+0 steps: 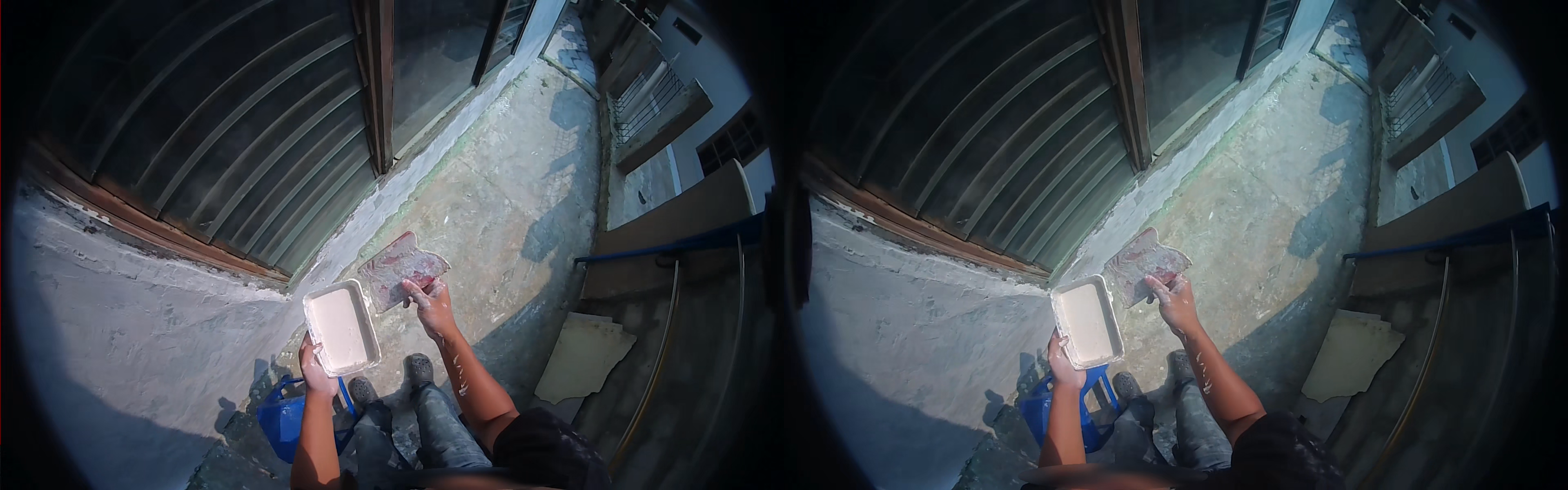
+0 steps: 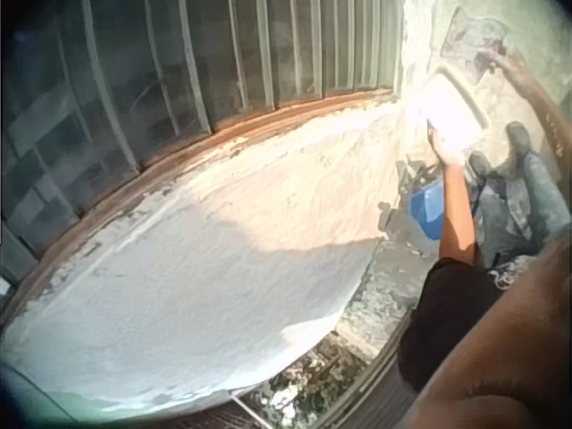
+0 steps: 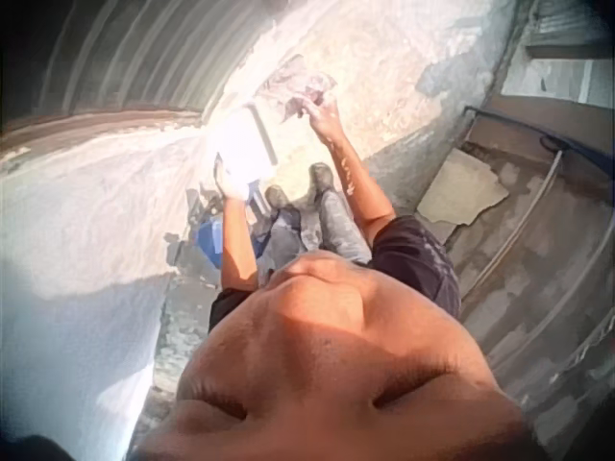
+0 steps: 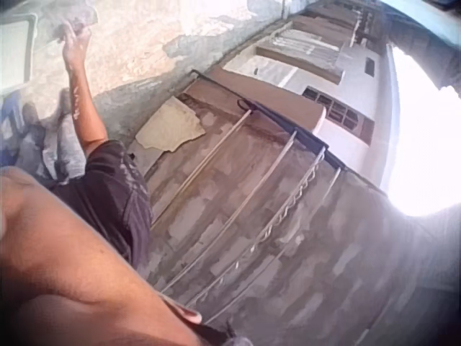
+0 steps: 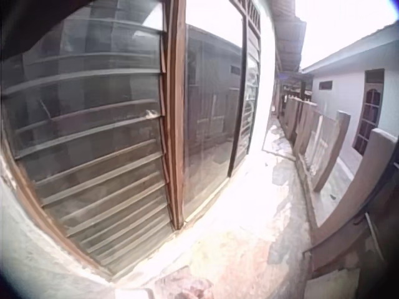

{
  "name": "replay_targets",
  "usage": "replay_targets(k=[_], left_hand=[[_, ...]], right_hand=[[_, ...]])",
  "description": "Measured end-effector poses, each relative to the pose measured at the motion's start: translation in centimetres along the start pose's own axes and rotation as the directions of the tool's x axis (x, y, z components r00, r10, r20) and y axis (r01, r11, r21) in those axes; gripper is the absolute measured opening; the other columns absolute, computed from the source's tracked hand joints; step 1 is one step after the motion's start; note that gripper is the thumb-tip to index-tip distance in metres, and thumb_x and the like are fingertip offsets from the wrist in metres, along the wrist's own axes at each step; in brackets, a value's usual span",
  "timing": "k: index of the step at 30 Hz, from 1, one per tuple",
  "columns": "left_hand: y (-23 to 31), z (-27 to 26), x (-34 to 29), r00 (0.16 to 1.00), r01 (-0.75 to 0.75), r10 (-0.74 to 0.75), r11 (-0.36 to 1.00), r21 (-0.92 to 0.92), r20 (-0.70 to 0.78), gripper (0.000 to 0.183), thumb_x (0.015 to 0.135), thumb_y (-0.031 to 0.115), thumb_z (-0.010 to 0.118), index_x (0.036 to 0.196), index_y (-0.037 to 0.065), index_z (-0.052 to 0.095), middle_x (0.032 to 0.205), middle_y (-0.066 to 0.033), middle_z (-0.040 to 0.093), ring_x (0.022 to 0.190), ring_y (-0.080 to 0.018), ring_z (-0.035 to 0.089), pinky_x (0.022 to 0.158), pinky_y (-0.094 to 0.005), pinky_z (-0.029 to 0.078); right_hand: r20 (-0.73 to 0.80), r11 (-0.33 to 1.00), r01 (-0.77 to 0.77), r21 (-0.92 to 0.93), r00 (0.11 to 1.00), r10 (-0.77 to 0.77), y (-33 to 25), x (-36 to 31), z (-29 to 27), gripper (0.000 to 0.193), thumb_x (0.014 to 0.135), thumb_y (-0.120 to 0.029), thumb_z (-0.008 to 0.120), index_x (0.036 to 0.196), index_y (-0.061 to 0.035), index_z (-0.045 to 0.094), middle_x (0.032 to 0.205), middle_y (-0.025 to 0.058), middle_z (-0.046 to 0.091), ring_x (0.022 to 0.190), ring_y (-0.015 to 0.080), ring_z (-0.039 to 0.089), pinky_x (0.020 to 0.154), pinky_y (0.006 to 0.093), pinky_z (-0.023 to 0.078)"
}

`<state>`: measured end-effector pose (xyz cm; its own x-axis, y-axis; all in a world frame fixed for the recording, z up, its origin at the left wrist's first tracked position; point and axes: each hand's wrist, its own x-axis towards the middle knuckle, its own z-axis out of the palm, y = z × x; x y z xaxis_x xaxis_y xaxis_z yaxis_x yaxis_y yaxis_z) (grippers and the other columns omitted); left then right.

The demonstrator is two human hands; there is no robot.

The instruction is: Applying plaster or filler to an exterior wall using a putty knife and a plastic tray.

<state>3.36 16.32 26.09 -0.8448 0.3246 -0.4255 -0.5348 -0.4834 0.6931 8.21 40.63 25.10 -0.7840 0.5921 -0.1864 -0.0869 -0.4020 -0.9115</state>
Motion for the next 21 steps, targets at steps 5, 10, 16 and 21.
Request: replay_targets(k=[5, 10, 16, 21], left_hand=[[3.5, 8.1, -4.5, 0.99, 0.0, 0.003, 1.0, -0.017, 0.138, 0.051, 0.084, 0.013, 0.046, 0.132, -0.003, 0.052, 0.123, -0.014, 0.062, 0.111, -0.0257, 0.062, 0.098, -0.0368, 0.048], [6.7, 16.7, -7.1, 0.961, 0.022, -0.036, 0.998, 0.053, 0.275, 0.046, 0.089, 0.013, 0.044, 0.132, -0.001, 0.052, 0.121, -0.0133, 0.062, 0.11, -0.024, 0.062, 0.096, -0.0358, 0.049], [8.8, 23.2, -8.1, 0.915, -0.003, -0.051, 0.991, 0.134, 0.401, 0.04, 0.089, 0.014, 0.047, 0.125, -0.001, 0.056, 0.115, -0.0114, 0.064, 0.106, -0.022, 0.063, 0.093, -0.0327, 0.049], [9.3, 26.2, -9.1, 0.89, 0.028, -0.1, 0.986, 0.166, 0.445, 0.038, 0.089, 0.013, 0.049, 0.123, -0.001, 0.056, 0.113, -0.0103, 0.064, 0.102, -0.0204, 0.062, 0.091, -0.0324, 0.048]], right_hand=[[-0.067, 0.963, 0.086, -0.257, 0.992, -0.106, -13.9, -6.0, -1.2, 0.018, 0.091, -0.017, 0.07, 0.093, 0.0007, 0.068, 0.081, 0.005, 0.066, 0.069, 0.0109, 0.058, 0.06, 0.029, 0.047], [-0.032, 0.87, 0.316, -0.377, 0.935, -0.354, -22.4, -8.5, -4.1, 0.022, 0.093, -0.011, 0.064, 0.109, 0.0056, 0.066, 0.095, 0.0103, 0.069, 0.079, 0.0151, 0.062, 0.07, 0.0323, 0.052], [0.08, 0.58, 0.527, -0.621, 0.779, -0.622, -32.0, -11.9, -4.7, 0.018, 0.089, -0.004, 0.067, 0.106, 0.001, 0.067, 0.09, 0.0119, 0.067, 0.078, 0.0186, 0.062, 0.07, 0.0317, 0.05], [0.252, 0.224, 0.574, -0.788, 0.631, -0.733, -35.6, -13.8, -5.2, 0.02, 0.082, 0.001, 0.069, 0.102, -0.0024, 0.067, 0.082, 0.0136, 0.062, 0.068, 0.0273, 0.057, 0.062, 0.0332, 0.046]])
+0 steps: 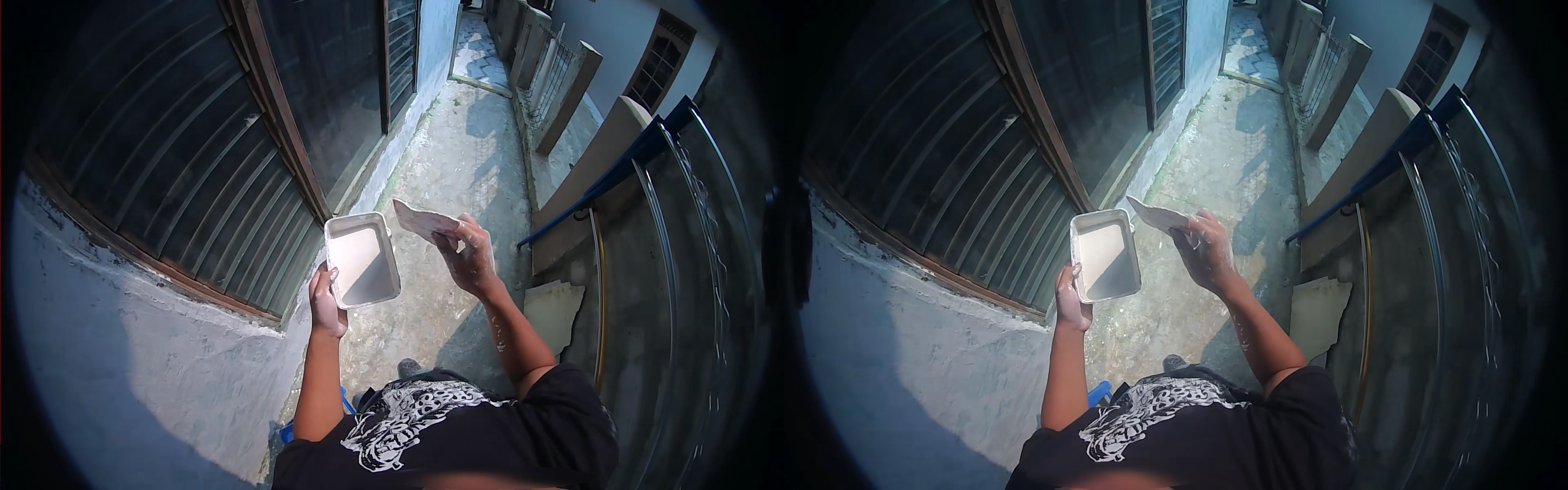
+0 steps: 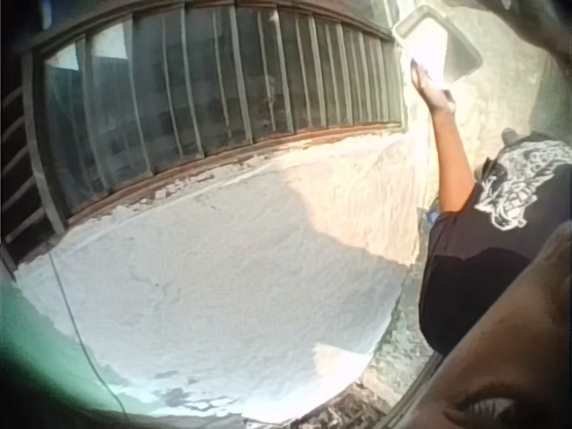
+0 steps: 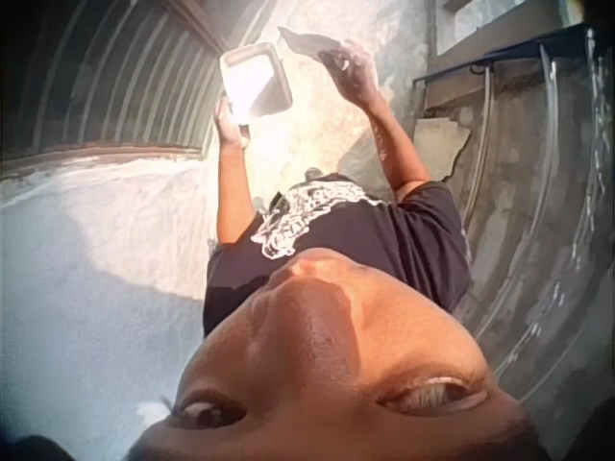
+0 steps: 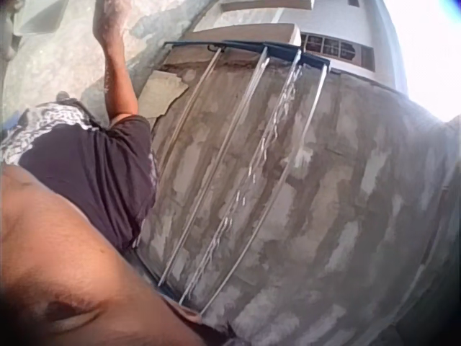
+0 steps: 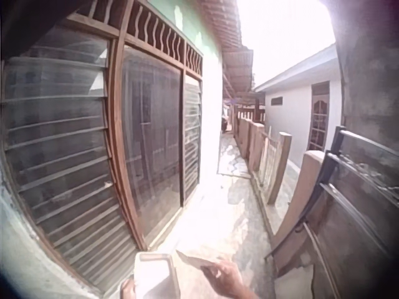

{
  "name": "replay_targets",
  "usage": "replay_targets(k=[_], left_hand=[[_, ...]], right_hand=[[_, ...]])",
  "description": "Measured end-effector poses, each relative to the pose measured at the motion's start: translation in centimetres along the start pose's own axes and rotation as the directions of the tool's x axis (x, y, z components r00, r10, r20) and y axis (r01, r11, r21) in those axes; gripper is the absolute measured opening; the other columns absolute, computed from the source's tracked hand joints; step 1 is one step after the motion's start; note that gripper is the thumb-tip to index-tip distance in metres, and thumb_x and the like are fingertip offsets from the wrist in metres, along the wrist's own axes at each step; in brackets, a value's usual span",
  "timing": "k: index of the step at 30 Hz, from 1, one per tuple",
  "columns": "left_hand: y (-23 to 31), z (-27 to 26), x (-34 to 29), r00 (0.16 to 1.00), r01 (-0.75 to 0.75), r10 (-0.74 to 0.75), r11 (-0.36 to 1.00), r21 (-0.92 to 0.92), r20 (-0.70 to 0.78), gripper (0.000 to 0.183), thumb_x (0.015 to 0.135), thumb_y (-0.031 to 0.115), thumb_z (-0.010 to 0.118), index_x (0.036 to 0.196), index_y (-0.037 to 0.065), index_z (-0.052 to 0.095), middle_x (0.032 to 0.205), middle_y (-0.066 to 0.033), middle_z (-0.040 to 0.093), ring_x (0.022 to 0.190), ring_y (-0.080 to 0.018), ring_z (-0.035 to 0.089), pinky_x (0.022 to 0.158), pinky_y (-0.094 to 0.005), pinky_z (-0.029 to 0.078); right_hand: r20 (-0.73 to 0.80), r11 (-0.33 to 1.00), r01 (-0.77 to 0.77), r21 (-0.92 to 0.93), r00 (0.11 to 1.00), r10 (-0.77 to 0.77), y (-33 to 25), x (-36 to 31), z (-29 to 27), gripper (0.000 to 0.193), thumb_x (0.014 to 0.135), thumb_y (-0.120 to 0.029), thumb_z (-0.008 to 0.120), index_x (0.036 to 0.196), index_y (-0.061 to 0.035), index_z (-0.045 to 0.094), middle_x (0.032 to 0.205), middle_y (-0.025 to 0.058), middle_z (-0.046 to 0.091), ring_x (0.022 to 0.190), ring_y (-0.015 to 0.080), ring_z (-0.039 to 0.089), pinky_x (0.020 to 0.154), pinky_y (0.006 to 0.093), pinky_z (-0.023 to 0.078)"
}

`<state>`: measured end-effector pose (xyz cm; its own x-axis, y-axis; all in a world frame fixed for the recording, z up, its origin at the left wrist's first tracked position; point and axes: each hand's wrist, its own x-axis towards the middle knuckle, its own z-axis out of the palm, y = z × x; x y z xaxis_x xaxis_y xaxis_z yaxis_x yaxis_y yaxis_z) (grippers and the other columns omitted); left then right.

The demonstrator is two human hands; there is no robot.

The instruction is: Applying plaster or filler to an exterior wall using a putty knife and a plastic tray.

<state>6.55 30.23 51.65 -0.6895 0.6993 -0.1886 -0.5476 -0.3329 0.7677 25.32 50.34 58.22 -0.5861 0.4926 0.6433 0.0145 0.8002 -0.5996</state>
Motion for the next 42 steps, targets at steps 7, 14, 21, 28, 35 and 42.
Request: replay_targets(k=[7, 14, 21, 28, 35, 42], left_hand=[[-0.8, 2.1, -0.2, 0.998, 0.015, -0.012, 0.998, -0.053, 0.055, 0.035, 0.092, 0.012, 0.049, 0.123, 0.0, 0.057, 0.114, -0.0088, 0.064, 0.105, -0.0191, 0.062, 0.093, -0.0319, 0.047], [-1.0, 2.6, -0.3, 0.996, 0.04, -0.034, 0.997, -0.07, 0.079, 0.035, 0.093, 0.012, 0.048, 0.124, 0.0, 0.057, 0.116, -0.0088, 0.064, 0.106, -0.0198, 0.062, 0.094, -0.0325, 0.048], [-1.0, 4.9, -0.7, 0.992, 0.053, -0.047, 0.997, -0.047, 0.121, 0.035, 0.093, 0.016, 0.047, 0.123, -0.001, 0.058, 0.114, -0.0096, 0.065, 0.105, -0.0201, 0.063, 0.094, -0.0324, 0.048], [-2.5, 6.8, -0.2, 0.978, 0.121, -0.113, 0.992, -0.032, 0.174, 0.03, 0.094, 0.016, 0.047, 0.117, 0.0, 0.059, 0.109, -0.0088, 0.066, 0.1, -0.0191, 0.064, 0.09, -0.0319, 0.049], [-2.8, 9.3, 0.2, 0.939, 0.157, -0.16, 0.987, 0.034, 0.304, 0.026, 0.094, 0.015, 0.048, 0.113, 0.0, 0.059, 0.107, -0.0089, 0.065, 0.1, -0.0184, 0.064, 0.092, -0.0314, 0.048], [-3.2, 10.6, 1.0, 0.892, 0.218, -0.215, 0.975, 0.039, 0.397, 0.027, 0.096, 0.015, 0.047, 0.114, 0.0, 0.059, 0.108, -0.0091, 0.065, 0.103, -0.0175, 0.063, 0.095, -0.0311, 0.046]], right_hand=[[-0.148, 0.995, 0.099, 0.014, 0.984, -0.096, -2.9, -2.5, 2.1, 0.022, 0.082, 0.003, 0.071, 0.103, -0.0013, 0.064, 0.091, 0.0144, 0.068, 0.075, 0.0291, 0.064, 0.065, 0.0367, 0.051], [-0.084, 0.988, 0.102, -0.119, 0.99, -0.113, -2.4, -4.3, 2.7, 0.03, 0.084, 0.001, 0.067, 0.114, -0.002, 0.065, 0.101, 0.016, 0.069, 0.089, 0.0333, 0.064, 0.076, 0.0404, 0.052], [0.006, 0.973, -0.084, -0.213, 0.996, 0.087, 0.9, -3.9, -1.4, 0.026, 0.084, -0.001, 0.065, 0.11, -0.0027, 0.065, 0.099, 0.0139, 0.069, 0.091, 0.0331, 0.061, 0.077, 0.0422, 0.05], [0.058, 0.925, 0.066, -0.374, 0.997, -0.047, -2.2, 0.9, -9.6, 0.035, 0.086, -0.001, 0.062, 0.119, -0.012, 0.062, 0.105, 0.0058, 0.067, 0.099, 0.0259, 0.061, 0.091, 0.0391, 0.04], [0.507, 0.704, 0.514, -0.491, 0.825, -0.249, -5.8, 3.8, -12.4, 0.04, 0.082, -0.003, 0.065, 0.116, -0.0239, 0.063, 0.107, 0.0016, 0.062, 0.111, 0.0245, 0.057, 0.107, 0.0428, 0.04], [0.644, 0.66, 0.67, -0.339, 0.677, -0.356, -6.1, 4.0, -11.8, 0.031, 0.081, -0.014, 0.068, 0.112, -0.0184, 0.064, 0.11, 0.0022, 0.064, 0.119, 0.0257, 0.055, 0.109, 0.0426, 0.042]])
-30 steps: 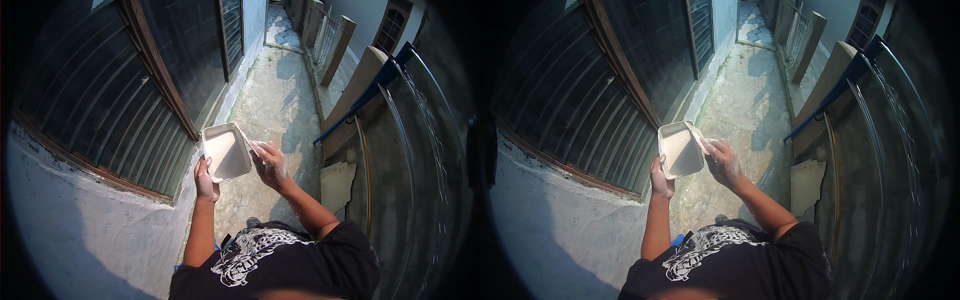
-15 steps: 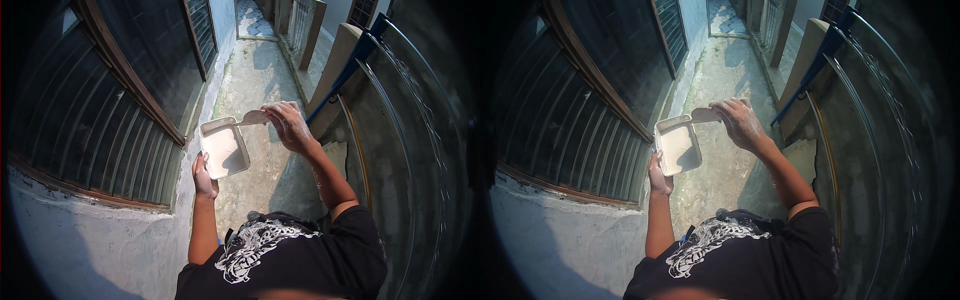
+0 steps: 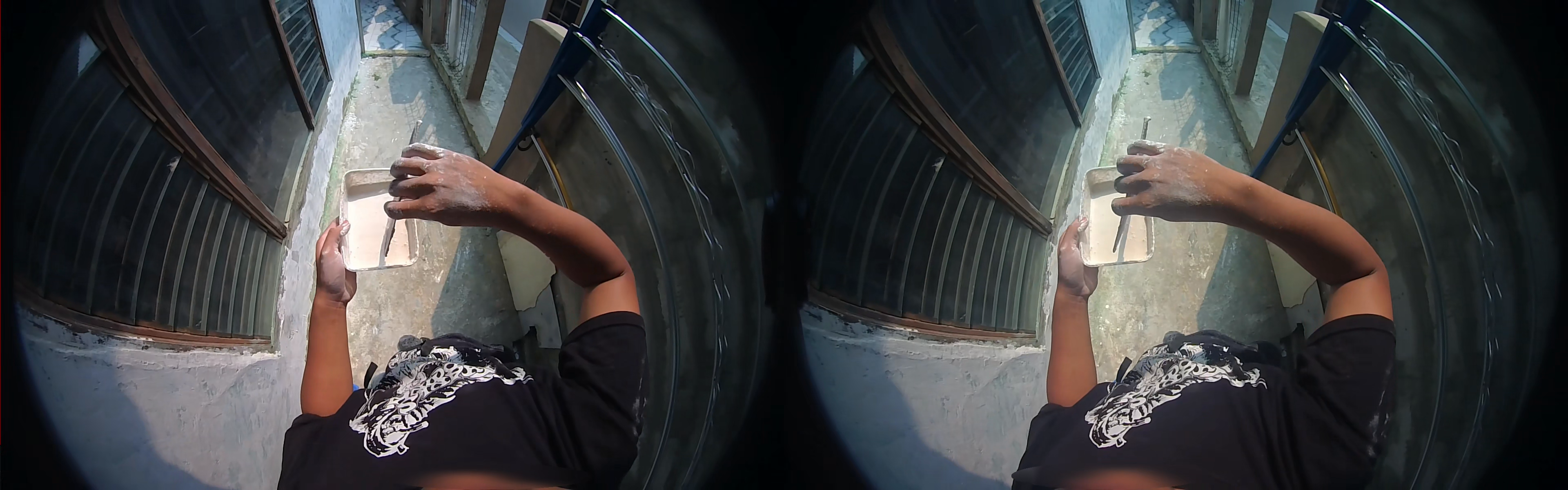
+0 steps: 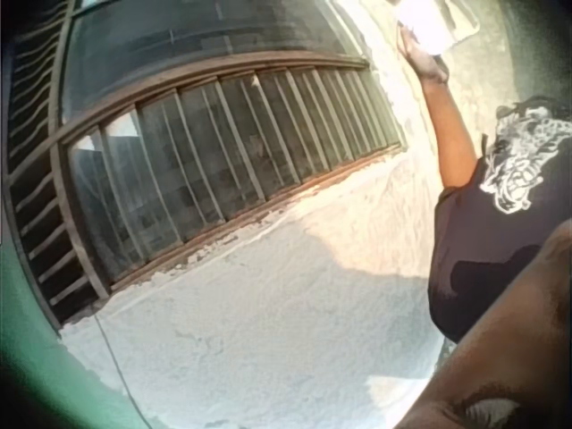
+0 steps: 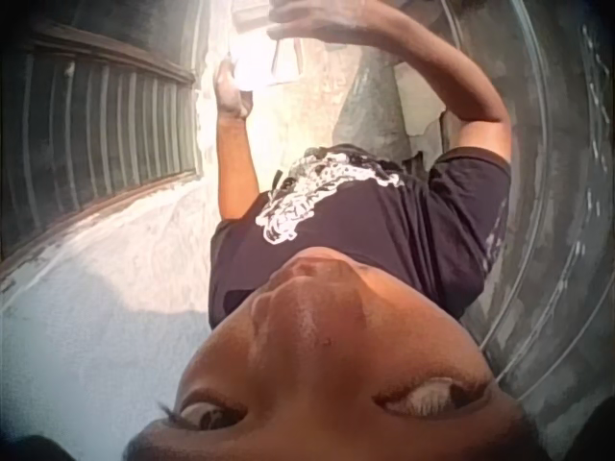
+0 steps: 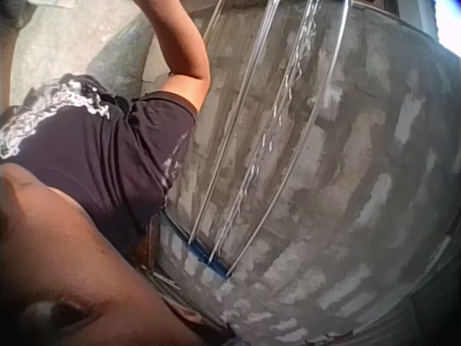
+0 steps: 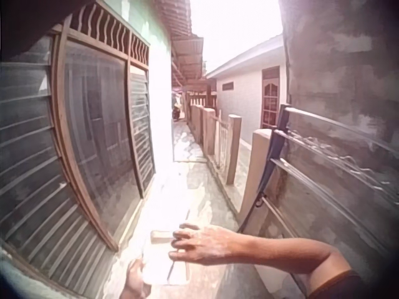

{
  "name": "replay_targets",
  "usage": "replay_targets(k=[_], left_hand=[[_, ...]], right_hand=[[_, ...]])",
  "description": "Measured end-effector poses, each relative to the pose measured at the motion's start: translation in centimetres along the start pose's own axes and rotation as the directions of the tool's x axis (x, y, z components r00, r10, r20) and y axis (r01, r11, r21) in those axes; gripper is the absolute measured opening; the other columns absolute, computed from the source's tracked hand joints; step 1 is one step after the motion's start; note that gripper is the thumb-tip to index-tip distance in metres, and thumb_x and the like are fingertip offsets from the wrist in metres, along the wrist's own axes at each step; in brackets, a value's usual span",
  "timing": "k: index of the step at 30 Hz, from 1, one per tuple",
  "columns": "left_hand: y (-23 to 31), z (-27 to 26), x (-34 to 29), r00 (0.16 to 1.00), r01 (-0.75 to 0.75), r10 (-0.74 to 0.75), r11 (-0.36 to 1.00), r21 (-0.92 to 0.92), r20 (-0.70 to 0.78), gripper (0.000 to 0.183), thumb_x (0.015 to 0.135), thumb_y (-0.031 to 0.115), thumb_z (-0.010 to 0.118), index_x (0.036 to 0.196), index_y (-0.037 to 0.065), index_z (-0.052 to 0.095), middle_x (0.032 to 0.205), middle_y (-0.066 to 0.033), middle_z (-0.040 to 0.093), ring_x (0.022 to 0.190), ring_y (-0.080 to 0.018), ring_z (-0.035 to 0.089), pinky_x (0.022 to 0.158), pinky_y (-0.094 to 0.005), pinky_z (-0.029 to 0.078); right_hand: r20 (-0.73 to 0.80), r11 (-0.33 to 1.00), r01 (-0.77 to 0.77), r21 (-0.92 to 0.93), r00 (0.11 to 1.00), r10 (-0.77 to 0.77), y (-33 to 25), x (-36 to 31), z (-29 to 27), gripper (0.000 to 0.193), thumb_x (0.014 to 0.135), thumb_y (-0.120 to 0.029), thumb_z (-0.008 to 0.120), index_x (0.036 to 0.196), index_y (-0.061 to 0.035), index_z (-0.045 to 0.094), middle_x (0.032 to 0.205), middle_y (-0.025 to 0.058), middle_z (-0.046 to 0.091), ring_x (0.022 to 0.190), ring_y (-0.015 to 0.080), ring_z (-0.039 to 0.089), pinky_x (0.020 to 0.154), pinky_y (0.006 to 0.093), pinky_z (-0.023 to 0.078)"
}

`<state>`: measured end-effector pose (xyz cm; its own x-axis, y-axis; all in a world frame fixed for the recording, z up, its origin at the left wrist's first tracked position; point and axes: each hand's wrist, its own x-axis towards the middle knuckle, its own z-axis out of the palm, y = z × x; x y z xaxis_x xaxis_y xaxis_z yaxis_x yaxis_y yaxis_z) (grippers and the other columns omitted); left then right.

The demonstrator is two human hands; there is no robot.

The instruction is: Applying plaster or filler to an exterior wall using a putty knife and a plastic tray.

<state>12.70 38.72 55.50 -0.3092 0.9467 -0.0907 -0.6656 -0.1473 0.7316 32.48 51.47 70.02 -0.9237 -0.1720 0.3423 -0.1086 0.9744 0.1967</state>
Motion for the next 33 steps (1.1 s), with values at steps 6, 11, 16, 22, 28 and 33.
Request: replay_targets(k=[6, 11, 16, 22, 28, 33], left_hand=[[0.3, 0.5, 0.2, 1.0, 0.014, -0.014, 1.0, 0.01, 0.013, 0.027, 0.096, 0.016, 0.047, 0.115, -0.001, 0.059, 0.109, -0.0099, 0.065, 0.1, -0.0179, 0.064, 0.093, -0.0314, 0.047], [0.1, -0.6, 0.4, 0.999, 0.018, -0.019, 0.999, 0.036, 0.05, 0.042, 0.099, 0.027, 0.043, 0.128, -0.002, 0.055, 0.121, -0.0144, 0.065, 0.111, -0.0227, 0.064, 0.099, -0.0355, 0.048], [0.4, -0.4, 0.4, 0.999, 0.022, -0.023, 0.999, 0.034, 0.042, 0.042, 0.099, 0.026, 0.042, 0.127, -0.002, 0.055, 0.119, -0.0143, 0.065, 0.108, -0.0231, 0.065, 0.097, -0.036, 0.05], [0.2, -0.4, 0.1, 0.999, 0.019, -0.021, 0.999, 0.04, 0.03, 0.043, 0.099, 0.027, 0.041, 0.128, -0.002, 0.055, 0.119, -0.014, 0.065, 0.109, -0.0231, 0.065, 0.097, -0.0364, 0.05], [-0.2, -0.6, 0.0, 1.0, 0.028, -0.028, 0.999, 0.034, 0.011, 0.036, 0.098, 0.022, 0.043, 0.123, -0.002, 0.056, 0.115, -0.0128, 0.066, 0.104, -0.0213, 0.065, 0.094, -0.0352, 0.05], [-0.4, -1.0, -0.1, 0.994, 0.087, -0.089, 0.995, 0.04, 0.06, 0.044, 0.1, 0.028, 0.04, 0.13, -0.002, 0.053, 0.118, -0.0142, 0.065, 0.106, -0.024, 0.065, 0.095, -0.0378, 0.051]], right_hand=[[0.091, 1.0, -0.025, -0.015, 0.996, 0.027, -0.4, 0.1, 0.7, 0.025, 0.085, -0.018, 0.065, 0.109, -0.018, 0.068, 0.108, -0.0008, 0.066, 0.119, 0.0238, 0.053, 0.109, 0.0402, 0.041], [0.118, 0.999, 0.0, -0.035, 0.993, 0.004, 0.0, 0.3, 0.7, 0.026, 0.083, -0.017, 0.066, 0.109, -0.0158, 0.069, 0.108, -0.0008, 0.066, 0.117, 0.0237, 0.054, 0.108, 0.0395, 0.041], [0.183, 1.0, -0.025, 0.003, 0.983, 0.024, 0.7, 0.3, -0.1, 0.026, 0.082, -0.012, 0.066, 0.108, -0.0129, 0.07, 0.107, 0.0024, 0.067, 0.117, 0.0244, 0.054, 0.108, 0.0378, 0.041], [0.116, 0.998, -0.003, 0.066, 0.993, -0.005, 1.2, 0.5, 0.1, 0.017, 0.083, -0.01, 0.063, 0.099, -0.0128, 0.07, 0.094, 0.0016, 0.065, 0.106, 0.0224, 0.058, 0.104, 0.0365, 0.044], [0.065, 0.995, -0.011, 0.099, 0.998, 0.005, 0.5, 0.9, 0.2, 0.024, 0.083, -0.008, 0.062, 0.104, -0.0138, 0.071, 0.098, 0.0022, 0.067, 0.109, 0.0224, 0.058, 0.104, 0.0366, 0.044], [-0.016, 0.981, 0.01, 0.194, 1.0, -0.008, 0.2, 0.3, 2.6, 0.03, 0.082, -0.004, 0.061, 0.109, -0.012, 0.071, 0.114, 0.0033, 0.07, 0.113, 0.0244, 0.061, 0.102, 0.0378, 0.046]])
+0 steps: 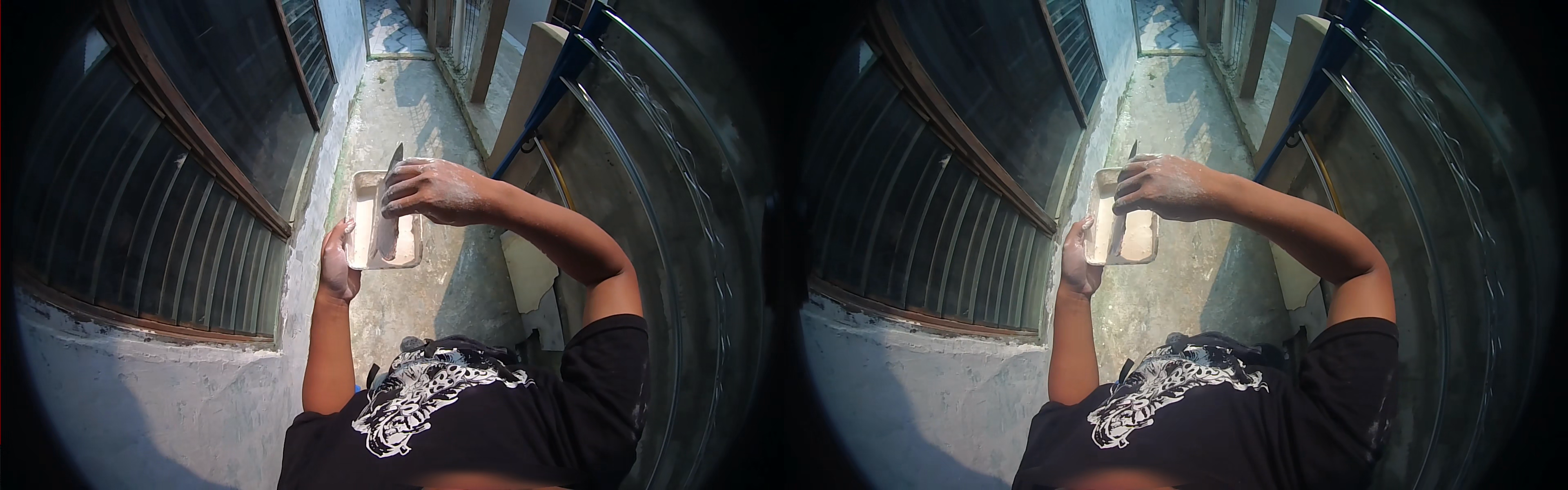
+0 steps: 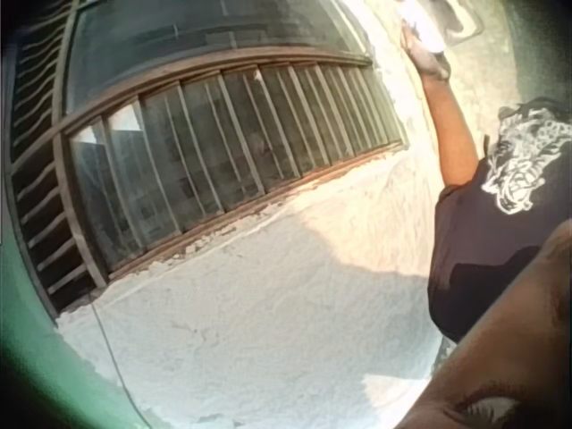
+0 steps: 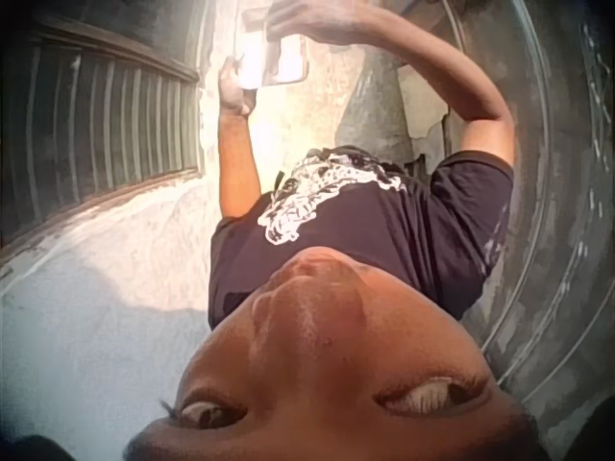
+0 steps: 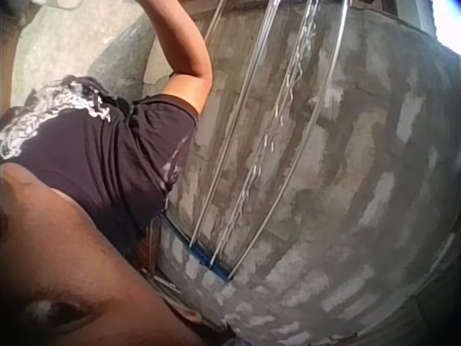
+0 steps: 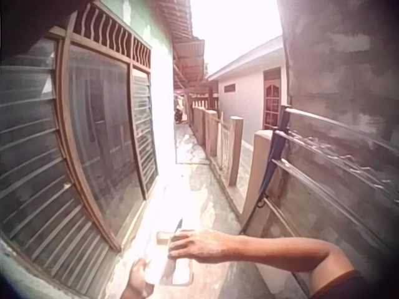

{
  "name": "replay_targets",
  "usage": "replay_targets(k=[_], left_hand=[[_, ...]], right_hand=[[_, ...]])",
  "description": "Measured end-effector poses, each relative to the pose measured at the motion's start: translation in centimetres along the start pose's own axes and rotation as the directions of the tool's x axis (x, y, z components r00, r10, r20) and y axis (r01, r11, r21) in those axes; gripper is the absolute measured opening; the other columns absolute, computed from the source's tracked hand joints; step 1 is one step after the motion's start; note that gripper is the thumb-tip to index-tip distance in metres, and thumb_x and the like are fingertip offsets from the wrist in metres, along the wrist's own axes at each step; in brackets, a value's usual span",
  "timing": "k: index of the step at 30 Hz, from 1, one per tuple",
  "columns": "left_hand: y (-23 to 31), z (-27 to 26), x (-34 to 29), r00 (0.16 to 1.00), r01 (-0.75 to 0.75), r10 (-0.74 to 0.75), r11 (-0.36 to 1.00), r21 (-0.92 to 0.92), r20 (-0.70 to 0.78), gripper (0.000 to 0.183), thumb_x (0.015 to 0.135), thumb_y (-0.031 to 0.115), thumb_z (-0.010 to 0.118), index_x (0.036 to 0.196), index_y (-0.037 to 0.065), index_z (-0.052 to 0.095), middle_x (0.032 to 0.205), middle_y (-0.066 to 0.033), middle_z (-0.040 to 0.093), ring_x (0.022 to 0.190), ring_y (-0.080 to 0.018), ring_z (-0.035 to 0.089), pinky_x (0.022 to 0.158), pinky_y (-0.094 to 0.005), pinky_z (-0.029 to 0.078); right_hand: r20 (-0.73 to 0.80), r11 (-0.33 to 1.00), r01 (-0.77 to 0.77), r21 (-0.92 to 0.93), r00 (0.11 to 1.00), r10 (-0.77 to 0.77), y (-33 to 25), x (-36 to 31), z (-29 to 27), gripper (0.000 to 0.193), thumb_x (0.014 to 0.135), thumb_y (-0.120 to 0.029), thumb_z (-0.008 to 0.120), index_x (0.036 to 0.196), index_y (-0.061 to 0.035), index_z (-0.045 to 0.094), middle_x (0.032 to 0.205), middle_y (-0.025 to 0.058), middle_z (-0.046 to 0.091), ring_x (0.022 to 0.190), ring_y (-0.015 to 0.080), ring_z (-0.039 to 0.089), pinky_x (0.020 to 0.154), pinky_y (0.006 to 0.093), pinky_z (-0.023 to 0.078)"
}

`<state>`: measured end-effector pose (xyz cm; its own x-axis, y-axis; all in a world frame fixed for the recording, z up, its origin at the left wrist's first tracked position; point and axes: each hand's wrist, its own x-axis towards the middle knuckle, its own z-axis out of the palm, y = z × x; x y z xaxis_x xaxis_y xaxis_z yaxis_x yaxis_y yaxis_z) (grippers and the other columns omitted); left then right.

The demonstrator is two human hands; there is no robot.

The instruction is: Applying plaster or filler to an exterior wall using a putty knife and a plastic tray.

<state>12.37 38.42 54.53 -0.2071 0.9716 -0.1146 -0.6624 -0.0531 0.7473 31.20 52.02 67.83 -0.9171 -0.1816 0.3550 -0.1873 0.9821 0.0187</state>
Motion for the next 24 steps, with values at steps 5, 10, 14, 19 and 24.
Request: replay_targets(k=[5, 10, 14, 19, 24], left_hand=[[0.6, 1.0, -0.8, 0.999, 0.044, -0.044, 0.995, -0.095, -0.003, 0.034, 0.099, 0.022, 0.043, 0.119, -0.001, 0.059, 0.113, -0.0127, 0.067, 0.102, -0.021, 0.066, 0.094, -0.0356, 0.051], [0.5, 0.9, -1.0, 0.999, 0.047, -0.049, 0.993, -0.111, -0.011, 0.035, 0.1, 0.022, 0.043, 0.121, -0.001, 0.058, 0.114, -0.0128, 0.067, 0.103, -0.0212, 0.066, 0.095, -0.036, 0.05], [-0.1, -0.3, -0.9, 0.999, 0.035, -0.033, 0.997, -0.071, 0.03, 0.045, 0.102, 0.028, 0.037, 0.132, -0.002, 0.051, 0.122, -0.0147, 0.064, 0.111, -0.025, 0.063, 0.098, -0.0398, 0.049], [0.1, 0.5, -1.2, 0.997, 0.056, -0.05, 0.994, -0.091, 0.061, 0.046, 0.103, 0.028, 0.034, 0.134, -0.003, 0.05, 0.124, -0.0153, 0.062, 0.112, -0.0249, 0.062, 0.101, -0.0398, 0.047], [0.7, 0.7, -1.7, 0.996, 0.03, -0.021, 0.994, -0.105, 0.091, 0.047, 0.103, 0.027, 0.033, 0.136, -0.004, 0.048, 0.127, -0.0168, 0.061, 0.116, -0.0259, 0.061, 0.104, -0.0405, 0.045]], right_hand=[[0.014, 0.997, 0.015, 0.07, 1.0, -0.015, 0.0, -0.7, 1.5, 0.033, 0.08, -0.001, 0.062, 0.111, -0.0106, 0.07, 0.113, 0.0073, 0.068, 0.114, 0.029, 0.06, 0.101, 0.0423, 0.047], [0.105, 0.997, -0.032, 0.074, 0.994, 0.024, -0.9, -0.7, 0.0, 0.032, 0.079, -0.004, 0.063, 0.11, -0.0092, 0.07, 0.114, 0.0066, 0.069, 0.115, 0.028, 0.06, 0.099, 0.0419, 0.049], [-0.018, 1.0, 0.009, 0.006, 1.0, -0.009, -1.1, -0.8, 0.6, 0.032, 0.079, -0.006, 0.064, 0.11, -0.0095, 0.07, 0.116, 0.0057, 0.069, 0.116, 0.0271, 0.059, 0.099, 0.0415, 0.049], [-0.098, 0.99, 0.074, -0.119, 0.991, -0.086, -1.2, -1.3, 3.1, 0.035, 0.078, -0.012, 0.066, 0.113, -0.011, 0.069, 0.121, 0.0052, 0.067, 0.118, 0.026, 0.059, 0.102, 0.0406, 0.048], [-0.037, 0.997, 0.066, -0.046, 0.997, -0.067, -1.3, -1.8, 4.2, 0.034, 0.079, -0.009, 0.063, 0.113, -0.0103, 0.069, 0.119, 0.0052, 0.069, 0.12, 0.0265, 0.059, 0.101, 0.0388, 0.049]])
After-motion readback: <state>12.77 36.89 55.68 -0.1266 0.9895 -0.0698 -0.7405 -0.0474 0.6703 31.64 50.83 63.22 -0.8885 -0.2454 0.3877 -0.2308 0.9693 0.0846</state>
